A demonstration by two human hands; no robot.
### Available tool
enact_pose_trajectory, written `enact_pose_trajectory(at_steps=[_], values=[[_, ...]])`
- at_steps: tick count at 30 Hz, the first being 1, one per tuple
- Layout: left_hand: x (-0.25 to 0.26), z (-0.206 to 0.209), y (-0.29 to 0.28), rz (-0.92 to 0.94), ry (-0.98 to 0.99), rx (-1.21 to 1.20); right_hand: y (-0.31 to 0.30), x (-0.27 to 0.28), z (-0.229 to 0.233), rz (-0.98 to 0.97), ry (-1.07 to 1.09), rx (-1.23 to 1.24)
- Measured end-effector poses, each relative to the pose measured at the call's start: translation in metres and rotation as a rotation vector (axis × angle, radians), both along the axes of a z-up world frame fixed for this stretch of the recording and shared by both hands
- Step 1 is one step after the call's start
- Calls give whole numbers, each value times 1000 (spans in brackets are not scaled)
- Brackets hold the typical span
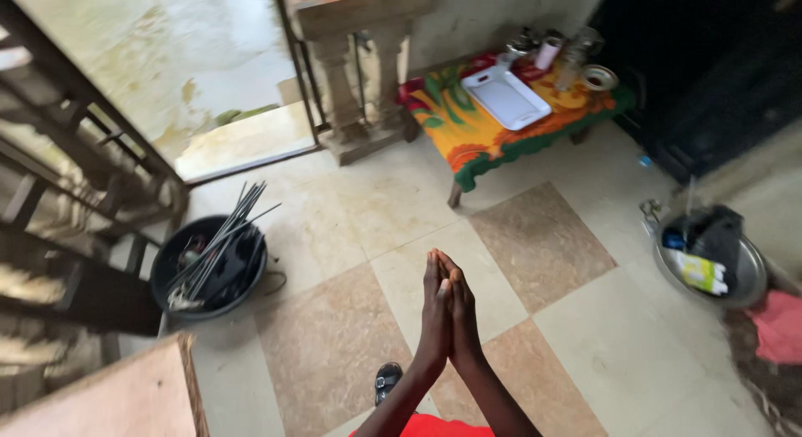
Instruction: The person picks up mugs and glasses from a tray and moves them one by one to a wooden table, arranging them in front of a plate before picking up the empty tray.
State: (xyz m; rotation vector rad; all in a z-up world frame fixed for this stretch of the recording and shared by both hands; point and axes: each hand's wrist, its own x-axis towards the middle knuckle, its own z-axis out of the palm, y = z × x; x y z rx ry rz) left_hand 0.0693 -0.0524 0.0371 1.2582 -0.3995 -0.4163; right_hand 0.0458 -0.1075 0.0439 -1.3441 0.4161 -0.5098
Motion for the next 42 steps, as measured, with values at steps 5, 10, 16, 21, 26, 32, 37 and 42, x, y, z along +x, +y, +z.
enact_pose_trajectory(at_steps=[5,10,16,21,26,32,37,42], values=[[26,13,0,-170,2,-38,5,19,25,-146,33,-76],[35,20,-5,-373,88,-54,5,21,35,-352,178,-168],[37,18,-32,-488,59,-19,-22,18,26,-491,140,-209],[38,22,-67,-572,48,-100,-53,10,20,-554,86,-165],[30,37,-117,-637,96,-31,-101,-2,22,-609,76,-124],[13,35,-196,-647,25,-63,-175,-18,28,-636,65,-100],[0,29,-248,-648,87,-45,-225,-30,33,-651,59,-79],[-8,32,-277,-662,95,-96,-252,-41,39,-649,17,-131]])
